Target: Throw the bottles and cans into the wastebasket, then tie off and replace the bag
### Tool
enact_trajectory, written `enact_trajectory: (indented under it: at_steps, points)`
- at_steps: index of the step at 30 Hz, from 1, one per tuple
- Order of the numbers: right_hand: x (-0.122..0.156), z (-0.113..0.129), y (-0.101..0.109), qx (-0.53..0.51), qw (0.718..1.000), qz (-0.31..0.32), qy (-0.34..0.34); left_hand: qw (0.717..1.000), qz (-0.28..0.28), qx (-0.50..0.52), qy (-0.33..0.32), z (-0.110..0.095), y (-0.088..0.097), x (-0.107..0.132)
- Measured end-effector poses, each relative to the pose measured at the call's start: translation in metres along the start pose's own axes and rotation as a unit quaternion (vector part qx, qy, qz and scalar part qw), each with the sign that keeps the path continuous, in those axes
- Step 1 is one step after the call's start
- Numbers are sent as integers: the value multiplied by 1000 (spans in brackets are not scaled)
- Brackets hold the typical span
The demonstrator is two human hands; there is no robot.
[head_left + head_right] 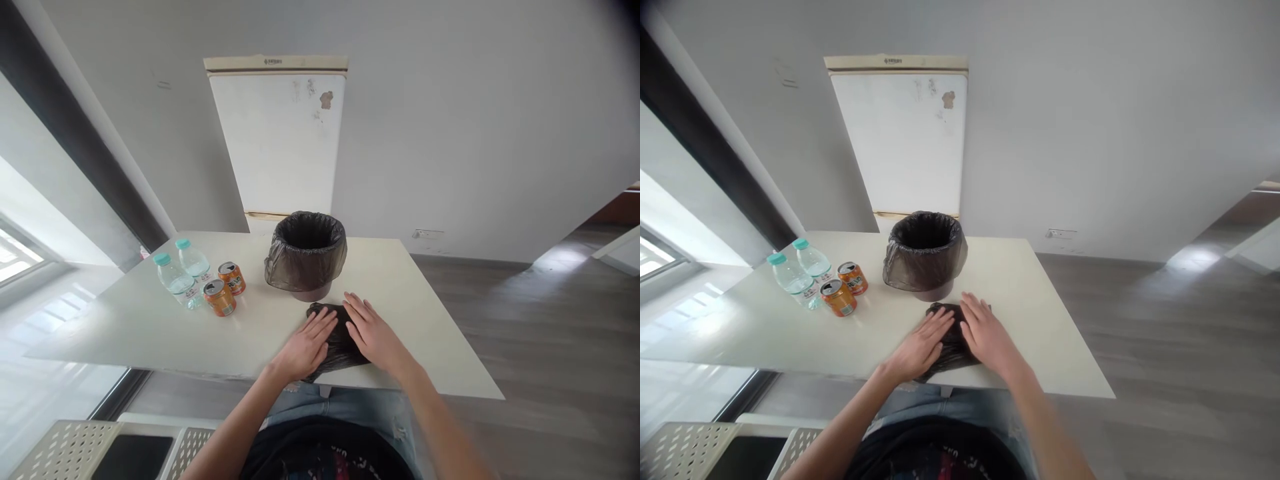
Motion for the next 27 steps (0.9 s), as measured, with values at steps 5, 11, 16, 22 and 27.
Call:
enact_trajectory:
  at_steps: [5, 11, 16, 22, 27]
  points:
    - [4, -16, -43, 19, 994, 109, 24, 996, 55, -68, 9, 7, -20, -4]
    - [9, -16, -69, 38, 993, 111, 23, 993, 84, -87, 8, 17, -22, 2]
    - [9, -16, -70, 49, 994, 88, 36, 991, 96, -88, 16, 17, -22, 3]
    - [12, -9, -53, 43, 997, 46, 45, 995, 61, -70, 26, 7, -1, 5]
    - [35, -7, -25, 7, 1000, -10, 21, 997, 62, -31, 41, -10, 13, 21]
Point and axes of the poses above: each hand's wrist, its own x-axis away from the middle knuckle, its own y-axis out of the back of the hand, z = x × y, the point moved 9 cm from there along -x, towards the middle knuckle, and after that the axes turned 13 degrees about z, right-handed, at the moved point
